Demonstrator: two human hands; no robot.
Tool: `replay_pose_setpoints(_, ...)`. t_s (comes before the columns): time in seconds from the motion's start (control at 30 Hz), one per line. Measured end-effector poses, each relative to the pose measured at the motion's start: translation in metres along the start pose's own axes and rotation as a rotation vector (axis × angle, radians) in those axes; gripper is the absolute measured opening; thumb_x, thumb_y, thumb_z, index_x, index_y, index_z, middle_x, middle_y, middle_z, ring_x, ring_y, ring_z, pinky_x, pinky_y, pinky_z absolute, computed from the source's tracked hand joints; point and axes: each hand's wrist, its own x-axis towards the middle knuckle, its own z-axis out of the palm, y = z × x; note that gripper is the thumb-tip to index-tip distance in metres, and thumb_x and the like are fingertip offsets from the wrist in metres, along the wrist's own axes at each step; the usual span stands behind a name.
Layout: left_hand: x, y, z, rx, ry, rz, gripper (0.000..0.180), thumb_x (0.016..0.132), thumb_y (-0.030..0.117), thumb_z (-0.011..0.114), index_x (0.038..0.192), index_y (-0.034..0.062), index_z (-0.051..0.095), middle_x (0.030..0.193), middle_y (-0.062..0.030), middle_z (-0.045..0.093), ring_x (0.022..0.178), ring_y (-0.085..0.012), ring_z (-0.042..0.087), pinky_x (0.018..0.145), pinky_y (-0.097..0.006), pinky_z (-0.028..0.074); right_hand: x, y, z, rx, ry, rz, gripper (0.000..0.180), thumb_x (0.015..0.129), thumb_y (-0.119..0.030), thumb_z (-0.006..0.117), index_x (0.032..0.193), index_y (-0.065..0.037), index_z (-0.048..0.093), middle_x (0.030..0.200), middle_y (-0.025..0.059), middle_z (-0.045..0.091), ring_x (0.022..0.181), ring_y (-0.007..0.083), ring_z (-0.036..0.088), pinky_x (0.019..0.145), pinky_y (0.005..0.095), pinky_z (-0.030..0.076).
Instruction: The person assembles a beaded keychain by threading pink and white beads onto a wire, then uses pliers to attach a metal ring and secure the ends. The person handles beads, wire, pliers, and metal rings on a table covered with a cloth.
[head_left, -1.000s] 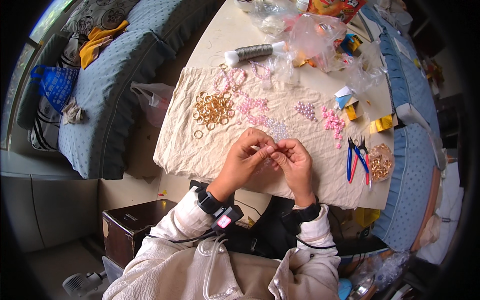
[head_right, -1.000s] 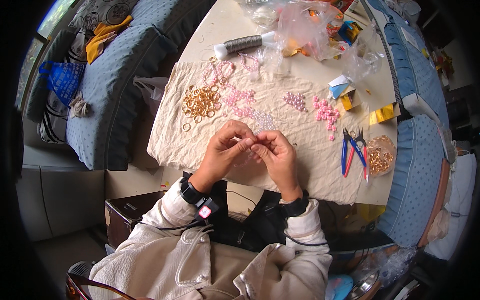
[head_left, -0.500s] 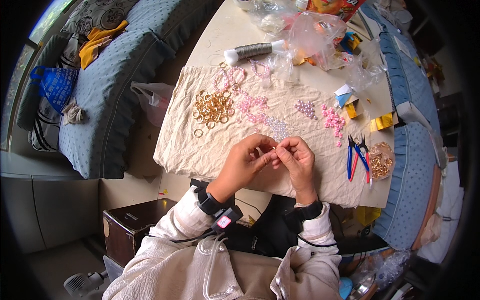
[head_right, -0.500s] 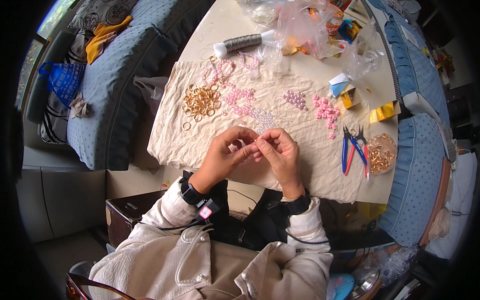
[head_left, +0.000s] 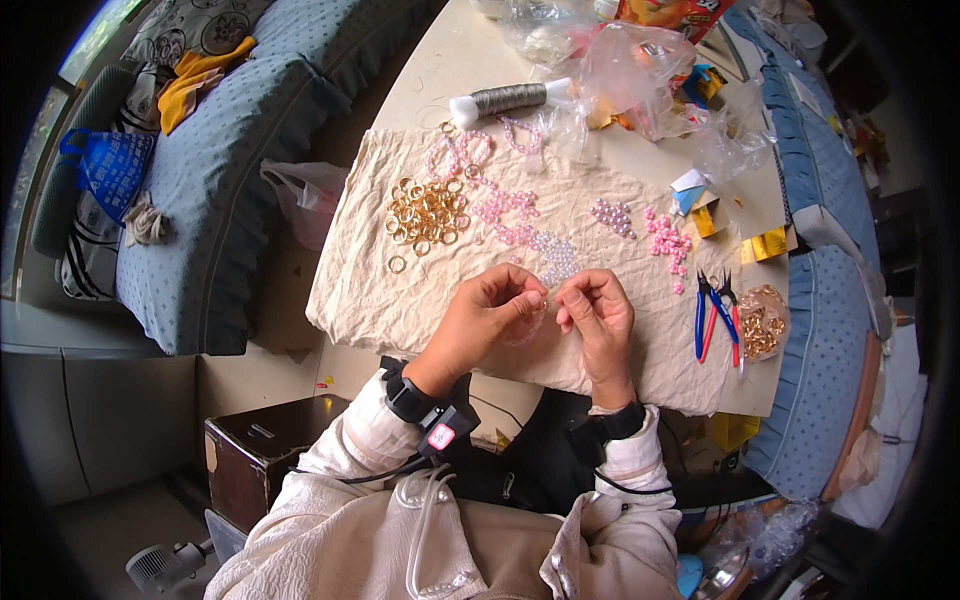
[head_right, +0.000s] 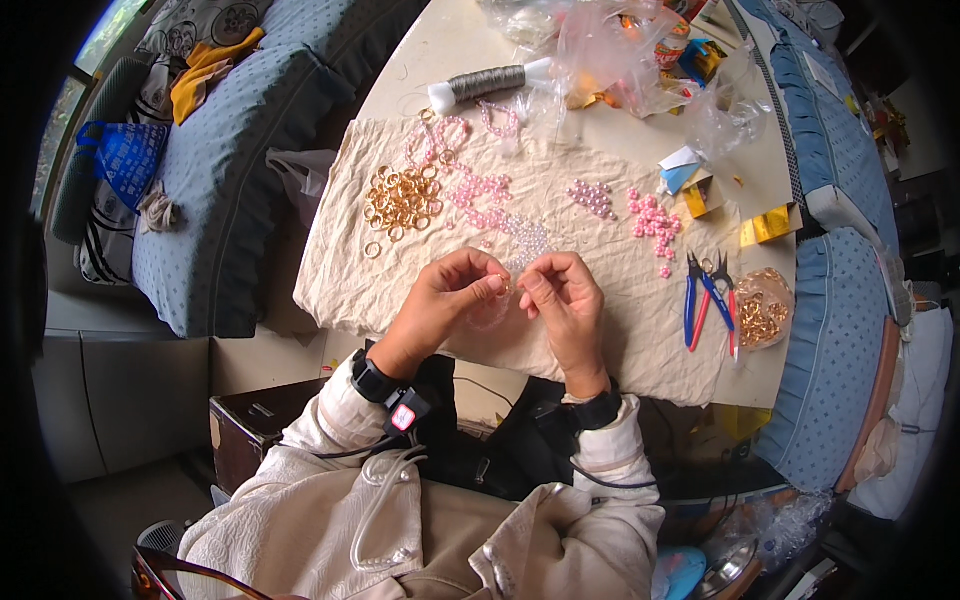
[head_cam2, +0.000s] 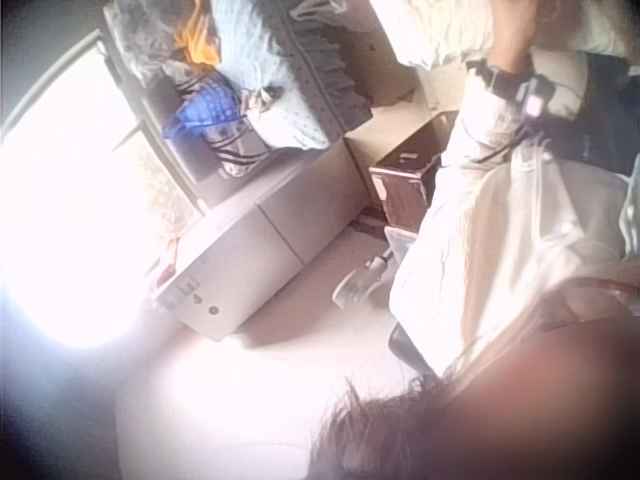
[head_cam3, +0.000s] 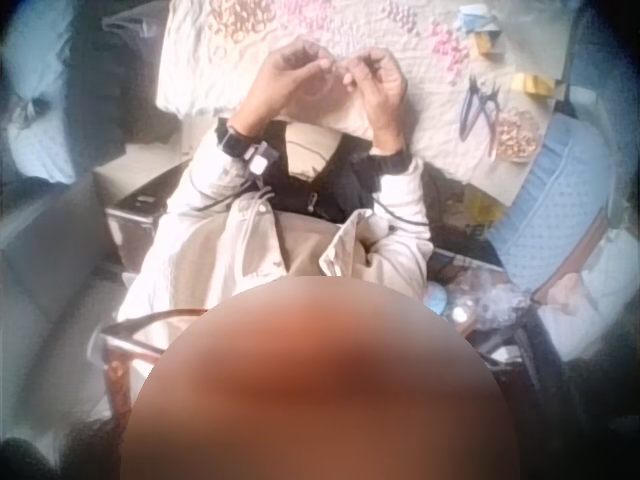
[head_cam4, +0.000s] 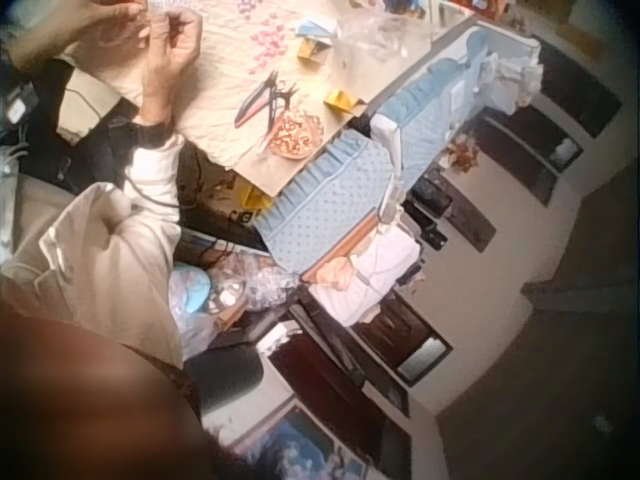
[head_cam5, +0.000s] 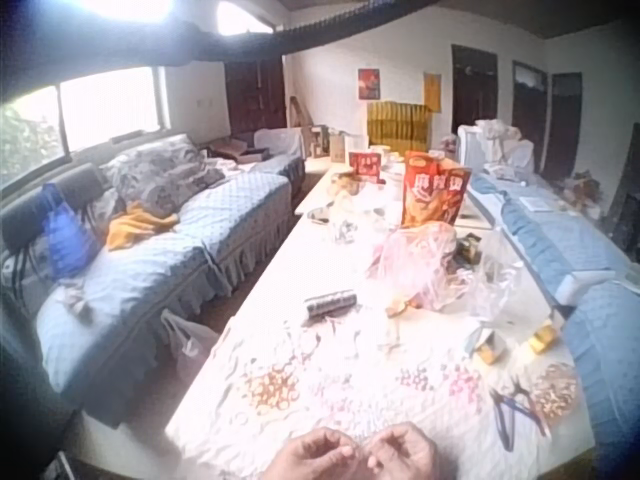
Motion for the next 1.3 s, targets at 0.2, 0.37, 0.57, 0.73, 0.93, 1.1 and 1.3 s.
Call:
replay_pose_setpoints(0.2, 0.0014, -0.0035, -0.0041, -0.088, -0.042, -0.014, 0.012, 0.105, 0.014, 0.066, 0.110, 0.0027, 0.064, 0.090, 0.0000, 0.067, 0.076, -0.0068, 0.061, 0.066, -0.023, 0.050, 0.0001, 0.0003, 0.0009, -0.020, 0.002, -0.024, 0.011, 0.103, -0.011, 0.068, 0.108, -0.004, 0.061, 0.096, 0.0025, 0.067, 0.075, 0.0062, 0.061, 0.066, 0.0211, 0.048)
replay_pose_setpoints(0.37, -0.0002, -0.0042, -0.0016, -0.087, -0.008, -0.011, 0.009, 0.105, 0.011, 0.066, 0.107, 0.0026, 0.061, 0.086, -0.0007, 0.065, 0.072, -0.0068, 0.060, 0.065, -0.023, 0.050, -0.0007, 0.0007, 0.0012, -0.040, -0.023, -0.057, 0.011, 0.104, -0.011, 0.066, 0.109, -0.004, 0.060, 0.099, 0.0037, 0.067, 0.078, 0.0076, 0.062, 0.069, 0.0223, 0.051)
replay_pose_setpoints(0.57, -0.0004, -0.0053, -0.0056, -0.062, -0.011, 0.028, 0.009, 0.103, 0.008, 0.067, 0.103, 0.0041, 0.059, 0.085, -0.0007, 0.065, 0.073, -0.0069, 0.061, 0.065, -0.023, 0.051, -0.0021, 0.0026, 0.0029, -0.054, -0.039, -0.098, 0.011, 0.106, -0.011, 0.063, 0.111, -0.003, 0.058, 0.102, 0.0068, 0.066, 0.085, 0.0109, 0.067, 0.078, 0.0255, 0.056)
replay_pose_setpoints(0.73, -0.0005, -0.0072, -0.0057, -0.091, -0.046, 0.048, 0.010, 0.102, 0.006, 0.068, 0.109, 0.0025, 0.062, 0.088, -0.0003, 0.067, 0.074, -0.0068, 0.062, 0.067, -0.023, 0.052, -0.0018, 0.0024, 0.0028, -0.077, -0.056, -0.128, 0.011, 0.107, -0.011, 0.060, 0.112, -0.002, 0.057, 0.103, 0.0081, 0.066, 0.087, 0.0119, 0.068, 0.080, 0.0267, 0.057)
replay_pose_setpoints(0.93, -0.0026, -0.0049, -0.0028, 0.089, -0.031, 0.063, 0.014, 0.102, 0.006, 0.068, 0.114, 0.0000, 0.067, 0.093, -0.0009, 0.070, 0.077, -0.0065, 0.063, 0.071, -0.023, 0.053, -0.0017, 0.0028, 0.0035, -0.069, -0.058, -0.139, 0.010, 0.107, -0.009, 0.059, 0.112, -0.001, 0.056, 0.104, 0.0086, 0.066, 0.088, 0.0121, 0.068, 0.082, 0.0270, 0.057)
replay_pose_setpoints(1.1, -0.0036, -0.0069, -0.0056, 0.079, -0.042, 0.064, 0.011, 0.102, 0.008, 0.069, 0.109, 0.0001, 0.067, 0.090, -0.0014, 0.070, 0.075, -0.0057, 0.062, 0.068, -0.022, 0.052, -0.0019, 0.0046, 0.0015, -0.096, -0.078, -0.156, 0.009, 0.107, -0.009, 0.061, 0.112, -0.002, 0.058, 0.106, 0.0088, 0.066, 0.088, 0.0118, 0.067, 0.083, 0.0268, 0.057)
replay_pose_setpoints(1.3, -0.0018, -0.0052, -0.0019, 0.173, 0.105, 0.109, 0.012, 0.101, 0.012, 0.072, 0.101, 0.0019, 0.065, 0.084, 0.0000, 0.068, 0.070, -0.0049, 0.060, 0.060, -0.022, 0.049, -0.0009, 0.0051, 0.0024, -0.087, -0.115, -0.197, 0.009, 0.106, -0.009, 0.062, 0.112, -0.002, 0.058, 0.105, 0.0084, 0.067, 0.087, 0.0111, 0.067, 0.078, 0.0259, 0.056)
